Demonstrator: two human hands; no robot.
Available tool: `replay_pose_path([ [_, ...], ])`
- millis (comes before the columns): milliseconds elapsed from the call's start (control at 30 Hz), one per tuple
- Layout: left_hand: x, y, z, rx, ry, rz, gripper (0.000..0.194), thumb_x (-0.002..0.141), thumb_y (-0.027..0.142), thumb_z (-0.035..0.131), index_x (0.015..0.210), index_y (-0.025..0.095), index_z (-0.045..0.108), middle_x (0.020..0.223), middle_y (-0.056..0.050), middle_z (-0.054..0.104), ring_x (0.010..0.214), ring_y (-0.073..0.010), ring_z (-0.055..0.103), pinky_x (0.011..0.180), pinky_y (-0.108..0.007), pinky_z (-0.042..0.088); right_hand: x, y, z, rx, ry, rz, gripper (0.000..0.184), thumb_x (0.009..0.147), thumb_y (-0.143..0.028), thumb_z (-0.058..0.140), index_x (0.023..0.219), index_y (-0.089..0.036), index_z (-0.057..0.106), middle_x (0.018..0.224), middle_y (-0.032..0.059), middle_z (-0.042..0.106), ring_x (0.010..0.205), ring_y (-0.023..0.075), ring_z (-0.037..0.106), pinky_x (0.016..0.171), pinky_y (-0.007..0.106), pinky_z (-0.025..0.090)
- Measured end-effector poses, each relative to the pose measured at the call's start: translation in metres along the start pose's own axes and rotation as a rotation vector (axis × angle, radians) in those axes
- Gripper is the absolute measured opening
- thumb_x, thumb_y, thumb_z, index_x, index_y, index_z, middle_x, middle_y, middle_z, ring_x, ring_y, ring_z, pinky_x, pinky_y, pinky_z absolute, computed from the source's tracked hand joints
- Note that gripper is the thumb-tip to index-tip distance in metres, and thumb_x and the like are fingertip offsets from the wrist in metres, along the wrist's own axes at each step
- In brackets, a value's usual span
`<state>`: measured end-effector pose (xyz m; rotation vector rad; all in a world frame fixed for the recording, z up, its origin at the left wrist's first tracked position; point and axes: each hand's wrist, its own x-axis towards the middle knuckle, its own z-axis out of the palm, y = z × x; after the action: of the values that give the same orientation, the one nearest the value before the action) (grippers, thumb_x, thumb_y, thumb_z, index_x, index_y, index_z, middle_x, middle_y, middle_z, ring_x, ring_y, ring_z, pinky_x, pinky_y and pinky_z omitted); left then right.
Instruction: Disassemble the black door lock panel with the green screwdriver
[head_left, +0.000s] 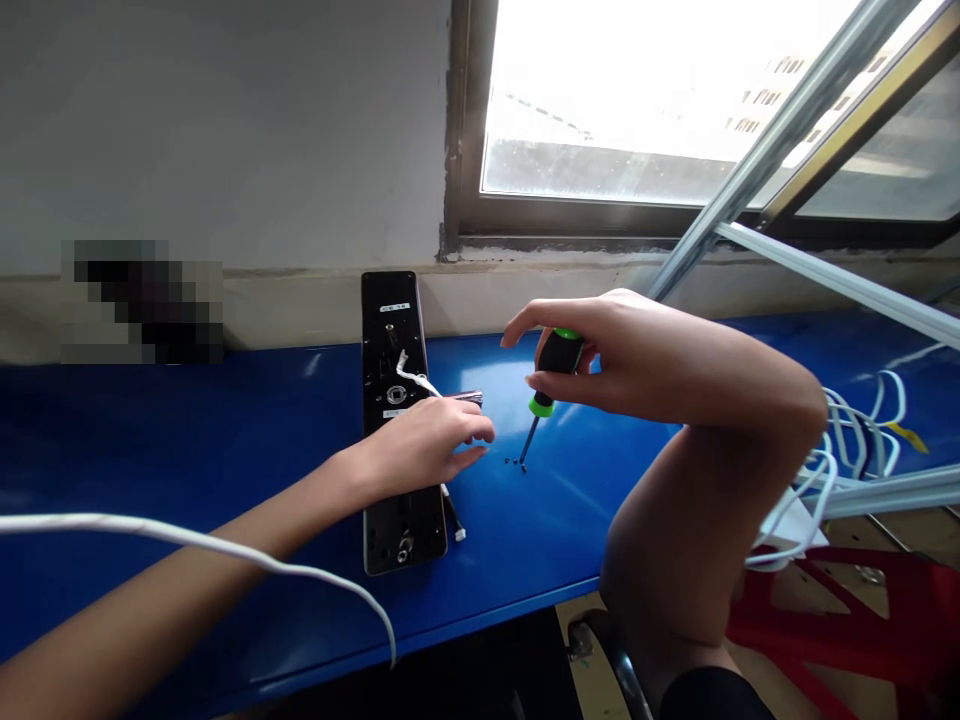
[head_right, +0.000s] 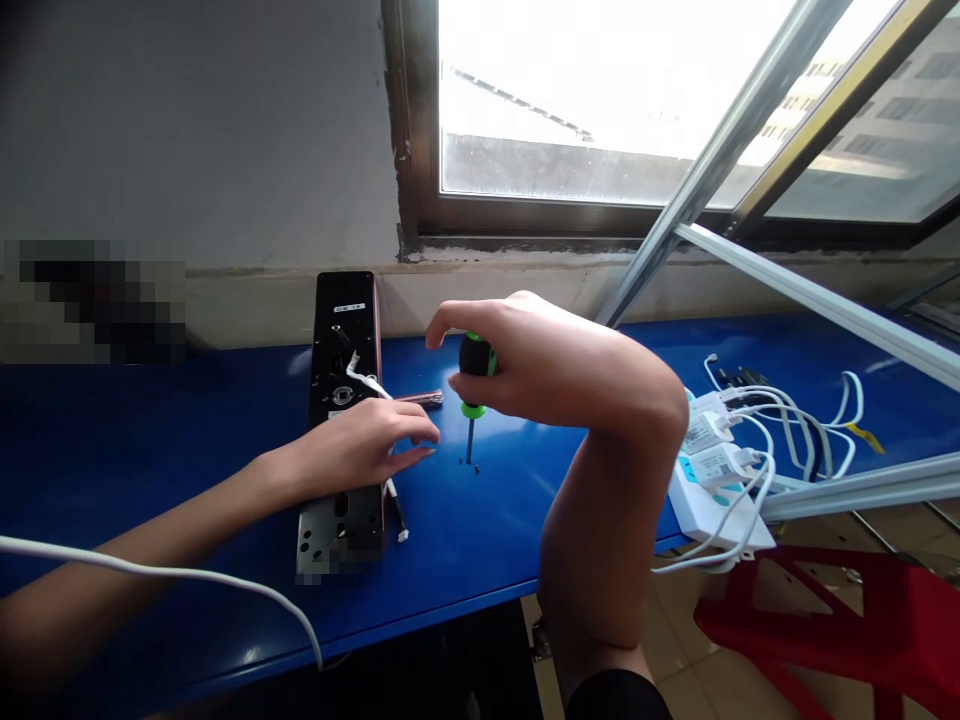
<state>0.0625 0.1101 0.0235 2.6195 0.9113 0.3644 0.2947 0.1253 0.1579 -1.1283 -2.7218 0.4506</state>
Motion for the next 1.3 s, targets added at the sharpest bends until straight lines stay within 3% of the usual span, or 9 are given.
replay_pose_path([
  [67,-0.019,-0.005,-0.008,0.041,0.134,-0.010,0.017,0.102,0.023,0.060,0.104,0.017,0.075,0.103,-0.007,0.075,0.089,-0.0207,0.071,0.084,-0.036,0.058,0.005,-0.006,0.002,-0.006,0.009,-0.057,0.034,0.092,-0.028,0.069,0.126,-0.026,0.066,0.085,-0.0039,0.077,0.064,0.0116,0.069,0.057,0.026,0.049],
  [200,-0.056,-0.021,-0.010,0.060,0.345,0.083,0.017,0.102,0.023,0.060,0.106,0.017,0.075,0.105,-0.008,0.073,0.101,-0.0214,0.066,0.091,-0.036,0.057,0.018,-0.017,0.008,0.014,0.030,-0.185,0.036,0.094,-0.029,0.070,0.129,-0.026,0.066,0.091,-0.0029,0.078,0.071,0.0119,0.069,0.063,0.026,0.050],
  [333,-0.084,-0.040,-0.010,0.142,0.442,-0.008,0.021,0.099,0.029,0.066,0.116,0.021,0.074,0.110,-0.009,0.066,0.112,-0.0240,0.058,0.097,-0.039,0.055,0.029,-0.029,0.015,0.070,0.079,-0.289,0.035,0.094,-0.029,0.069,0.129,-0.024,0.066,0.095,0.0001,0.079,0.078,0.0145,0.072,0.069,0.029,0.054],
  [533,-0.098,-0.061,-0.022,0.209,0.432,-0.264,0.058,0.088,0.059,0.074,0.133,0.023,0.065,0.113,-0.010,0.055,0.103,-0.0269,0.059,0.089,-0.045,0.056,0.040,-0.047,0.027,0.169,0.283,-0.292,0.036,0.090,-0.026,0.072,0.125,-0.022,0.067,0.098,0.0010,0.079,0.083,0.0175,0.074,0.074,0.033,0.060],
  [633,-0.098,-0.062,-0.024,-0.019,0.328,-0.475,0.082,0.081,0.070,0.074,0.147,0.028,0.049,0.107,-0.007,0.062,0.089,-0.0250,0.065,0.078,-0.043,0.058,0.046,-0.052,0.032,0.206,0.367,-0.247,0.035,0.089,-0.026,0.074,0.123,-0.027,0.067,0.101,0.0016,0.078,0.087,0.0214,0.075,0.077,0.037,0.063],
  [733,-0.096,-0.062,-0.020,-0.358,0.265,-0.540,0.096,0.082,0.065,0.077,0.160,0.036,0.029,0.105,-0.005,0.070,0.095,-0.0268,0.071,0.083,-0.043,0.061,0.051,-0.055,0.035,0.193,0.406,-0.207,0.036,0.088,-0.028,0.073,0.123,-0.037,0.067,0.102,0.0010,0.077,0.089,0.0245,0.075,0.077,0.041,0.063],
  [867,-0.094,-0.065,-0.012,-0.655,0.296,-0.500,0.093,0.084,0.051,0.082,0.160,0.039,0.029,0.125,-0.007,0.071,0.106,-0.0260,0.074,0.089,-0.041,0.064,0.052,-0.055,0.037,0.149,0.420,-0.200,0.035,0.089,-0.028,0.073,0.121,-0.040,0.068,0.097,0.0013,0.077,0.085,0.0245,0.073,0.073,0.041,0.062],
  [1100,-0.094,-0.060,-0.013,-0.706,0.253,-0.471,0.083,0.083,0.048,0.083,0.154,0.035,0.043,0.140,-0.009,0.067,0.106,-0.0266,0.075,0.094,-0.046,0.063,0.049,-0.058,0.044,0.219,0.534,-0.177,0.033,0.088,-0.038,0.073,0.120,-0.042,0.068,0.110,0.0024,0.075,0.098,0.0313,0.076,0.079,0.047,0.067],
  [1300,-0.097,-0.049,-0.018,-0.756,0.149,-0.436,0.076,0.083,0.045,0.082,0.150,0.036,0.046,0.127,-0.004,0.073,0.098,-0.0234,0.077,0.085,-0.038,0.065,0.054,-0.066,0.041,0.200,0.473,-0.236,0.029,0.090,-0.027,0.072,0.116,-0.038,0.068,0.103,0.0016,0.075,0.095,0.0277,0.076,0.083,0.044,0.067],
])
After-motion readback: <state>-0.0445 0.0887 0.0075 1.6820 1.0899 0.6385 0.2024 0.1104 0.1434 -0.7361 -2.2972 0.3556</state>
